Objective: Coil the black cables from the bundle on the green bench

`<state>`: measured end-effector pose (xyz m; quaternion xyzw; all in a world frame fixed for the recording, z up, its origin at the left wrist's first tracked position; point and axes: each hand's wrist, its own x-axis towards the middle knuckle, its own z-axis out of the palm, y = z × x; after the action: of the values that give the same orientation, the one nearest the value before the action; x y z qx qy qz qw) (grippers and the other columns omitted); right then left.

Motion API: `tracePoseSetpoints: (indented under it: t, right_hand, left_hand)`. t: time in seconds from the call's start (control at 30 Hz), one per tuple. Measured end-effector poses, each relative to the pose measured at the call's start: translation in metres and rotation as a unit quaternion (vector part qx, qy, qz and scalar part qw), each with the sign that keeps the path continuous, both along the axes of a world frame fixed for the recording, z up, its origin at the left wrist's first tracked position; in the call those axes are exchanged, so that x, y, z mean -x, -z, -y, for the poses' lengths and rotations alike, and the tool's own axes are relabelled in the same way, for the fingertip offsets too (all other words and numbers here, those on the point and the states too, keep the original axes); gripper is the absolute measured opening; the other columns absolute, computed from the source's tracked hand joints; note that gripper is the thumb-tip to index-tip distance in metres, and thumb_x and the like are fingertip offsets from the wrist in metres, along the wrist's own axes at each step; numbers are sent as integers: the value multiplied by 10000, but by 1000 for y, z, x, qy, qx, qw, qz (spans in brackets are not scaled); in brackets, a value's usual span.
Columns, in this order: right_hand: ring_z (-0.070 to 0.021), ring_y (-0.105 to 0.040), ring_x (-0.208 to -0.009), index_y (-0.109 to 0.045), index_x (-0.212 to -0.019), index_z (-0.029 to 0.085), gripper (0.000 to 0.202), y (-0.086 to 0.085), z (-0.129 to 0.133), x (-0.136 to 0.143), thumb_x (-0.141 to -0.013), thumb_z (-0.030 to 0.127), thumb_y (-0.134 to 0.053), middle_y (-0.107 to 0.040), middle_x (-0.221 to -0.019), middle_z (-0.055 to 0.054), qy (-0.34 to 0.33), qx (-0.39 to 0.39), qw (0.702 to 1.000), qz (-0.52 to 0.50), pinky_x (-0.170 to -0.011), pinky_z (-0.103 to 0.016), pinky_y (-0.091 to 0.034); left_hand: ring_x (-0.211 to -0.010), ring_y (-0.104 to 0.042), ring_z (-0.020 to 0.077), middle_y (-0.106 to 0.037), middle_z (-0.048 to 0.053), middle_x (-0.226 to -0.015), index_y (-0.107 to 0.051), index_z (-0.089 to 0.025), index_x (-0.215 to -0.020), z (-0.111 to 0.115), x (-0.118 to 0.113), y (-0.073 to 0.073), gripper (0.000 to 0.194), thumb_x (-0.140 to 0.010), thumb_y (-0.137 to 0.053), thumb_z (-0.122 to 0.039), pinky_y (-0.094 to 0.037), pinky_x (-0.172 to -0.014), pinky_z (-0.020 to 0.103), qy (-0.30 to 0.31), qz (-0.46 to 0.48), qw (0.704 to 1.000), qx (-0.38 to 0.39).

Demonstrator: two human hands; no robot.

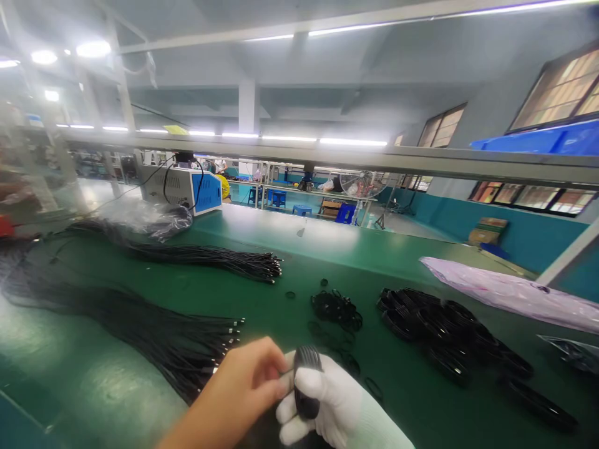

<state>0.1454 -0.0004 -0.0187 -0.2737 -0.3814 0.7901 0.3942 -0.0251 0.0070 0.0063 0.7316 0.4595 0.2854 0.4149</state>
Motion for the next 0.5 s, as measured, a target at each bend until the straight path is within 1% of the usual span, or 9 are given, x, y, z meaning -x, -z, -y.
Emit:
tracePoseSetpoints:
  t: [0.03,0.1,0.17,0.23,0.33,0.4,0.47,0.5]
  right_hand:
    - [-171,-626,-732,-558,-1006,115,344,-2,1,-1,-756,313,-686,-608,-898,-74,-6,2,1000,15,-576,-274,-528]
    - [-140,-607,-685,-552,-1024,114,351,-5,1,-1,-728,250,-681,-618,-871,-70,-14,11,998,64,-553,-228,-485]
    - [-117,-581,-629,-563,-1014,111,334,-7,1,-2,-706,205,-652,-627,-796,-61,-19,8,991,131,-548,-200,-430]
    - [-109,-555,-591,-583,-998,121,326,-8,-1,-2,-682,185,-629,-617,-725,-41,-26,-9,984,175,-579,-217,-417]
    - [-110,-504,-563,-597,-915,142,291,-12,-3,-1,-631,188,-642,-562,-658,-2,-40,-49,987,150,-607,-255,-419]
    - [-99,-450,-541,-594,-814,145,214,-16,-5,-1,-610,175,-651,-506,-612,22,-34,-68,986,149,-580,-245,-391]
    - [-90,-410,-534,-587,-715,140,131,-21,-6,-2,-601,155,-650,-472,-589,28,-20,-77,980,182,-535,-226,-340]
    - [-86,-397,-532,-585,-679,135,106,-22,-6,-4,-594,142,-648,-466,-582,28,-11,-77,976,204,-516,-221,-312]
  left_hand:
    - [-681,-533,136,-600,-34,-735,-588,-201,-850,-4,1,0,151,-725,-532,-137,-384,-617,219,-11,13,1000,-1]
    - [-640,-535,123,-605,-47,-704,-582,-208,-853,-12,-1,0,187,-711,-511,-110,-372,-587,208,-33,10,999,-25]
    - [-611,-531,117,-599,-54,-670,-578,-211,-813,-17,-6,3,180,-701,-499,-96,-360,-561,203,-38,-5,998,-53]
    - [-592,-526,116,-584,-51,-635,-569,-206,-749,-18,-12,8,148,-712,-480,-94,-353,-547,204,-52,-24,995,-84]
    - [-584,-531,124,-585,-35,-627,-563,-193,-704,-15,-18,18,145,-709,-470,-82,-360,-554,216,-65,-52,988,-133]
    - [-600,-551,132,-602,-21,-649,-576,-185,-720,-14,-20,23,147,-713,-469,-85,-378,-574,222,-67,-54,985,-152]
    - [-620,-572,138,-620,-12,-670,-592,-178,-747,-17,-18,26,156,-722,-463,-95,-396,-591,226,-63,-50,986,-146]
    - [-620,-579,140,-625,-11,-667,-601,-176,-759,-22,-16,26,161,-716,-466,-98,-402,-588,225,-50,-49,990,-121]
